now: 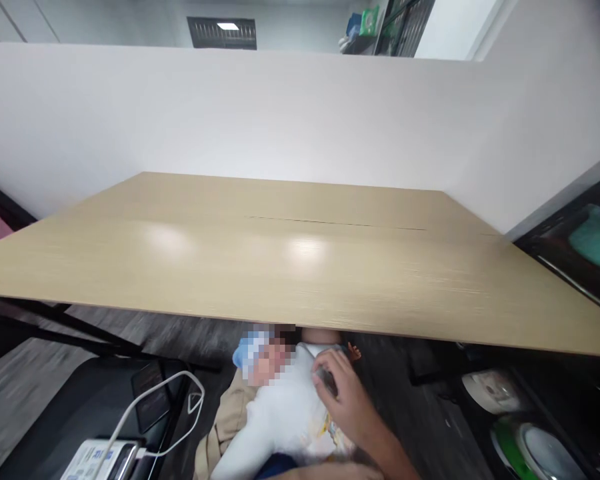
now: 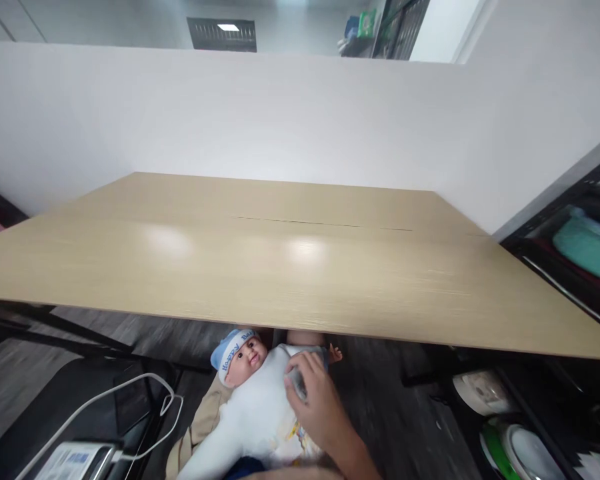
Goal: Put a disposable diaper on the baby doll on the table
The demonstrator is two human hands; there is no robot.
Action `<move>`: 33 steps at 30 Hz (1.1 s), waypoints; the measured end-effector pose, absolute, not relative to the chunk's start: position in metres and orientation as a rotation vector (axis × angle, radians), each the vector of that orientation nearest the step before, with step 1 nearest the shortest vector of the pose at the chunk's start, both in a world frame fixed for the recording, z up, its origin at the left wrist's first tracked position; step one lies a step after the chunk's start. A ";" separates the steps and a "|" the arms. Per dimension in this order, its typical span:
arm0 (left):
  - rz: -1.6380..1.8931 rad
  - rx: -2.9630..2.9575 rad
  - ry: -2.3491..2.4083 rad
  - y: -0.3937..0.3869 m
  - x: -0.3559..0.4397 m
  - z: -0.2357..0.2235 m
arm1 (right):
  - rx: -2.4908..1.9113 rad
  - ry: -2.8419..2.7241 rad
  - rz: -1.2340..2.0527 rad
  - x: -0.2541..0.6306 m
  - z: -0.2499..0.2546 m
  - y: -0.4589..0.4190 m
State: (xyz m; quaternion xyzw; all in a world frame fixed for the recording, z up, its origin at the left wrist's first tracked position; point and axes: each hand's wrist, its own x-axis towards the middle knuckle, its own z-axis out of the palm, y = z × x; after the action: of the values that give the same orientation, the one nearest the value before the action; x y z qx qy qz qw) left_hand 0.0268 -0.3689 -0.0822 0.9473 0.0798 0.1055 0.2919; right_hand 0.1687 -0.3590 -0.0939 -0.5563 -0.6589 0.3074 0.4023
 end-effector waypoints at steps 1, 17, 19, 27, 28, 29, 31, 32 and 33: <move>0.286 2.526 0.204 -0.369 0.025 -0.086 | -1.450 -1.697 0.749 0.184 -0.098 -0.362; 0.505 2.387 0.440 -0.351 -0.030 -0.103 | -1.545 -1.838 0.865 0.224 -0.113 -0.398; 0.529 2.378 0.429 -0.350 -0.032 -0.100 | -1.515 -1.844 0.796 0.227 -0.122 -0.400; 0.178 2.230 0.236 -0.324 -0.081 -0.063 | -1.643 -1.691 0.558 0.259 -0.140 -0.382; 0.118 2.201 0.243 -0.322 -0.086 -0.061 | -1.628 -1.712 0.567 0.253 -0.134 -0.380; 0.077 2.179 0.261 -0.321 -0.090 -0.060 | -1.590 -1.759 0.603 0.244 -0.127 -0.379; 0.064 2.169 0.300 -0.321 -0.087 -0.060 | -1.478 -1.891 0.731 0.222 -0.111 -0.380; 0.092 2.177 0.322 -0.322 -0.081 -0.061 | -1.436 -1.958 0.799 0.212 -0.103 -0.381; 0.141 2.188 0.347 -0.323 -0.073 -0.062 | -1.428 -2.000 0.830 0.204 -0.098 -0.384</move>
State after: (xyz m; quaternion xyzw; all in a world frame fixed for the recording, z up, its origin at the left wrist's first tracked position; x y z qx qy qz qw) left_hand -0.0727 -0.3227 -0.0620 0.8828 0.1398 0.0568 0.4449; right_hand 0.2044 -0.3839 -0.0975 -0.5299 -0.7425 0.3079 0.2704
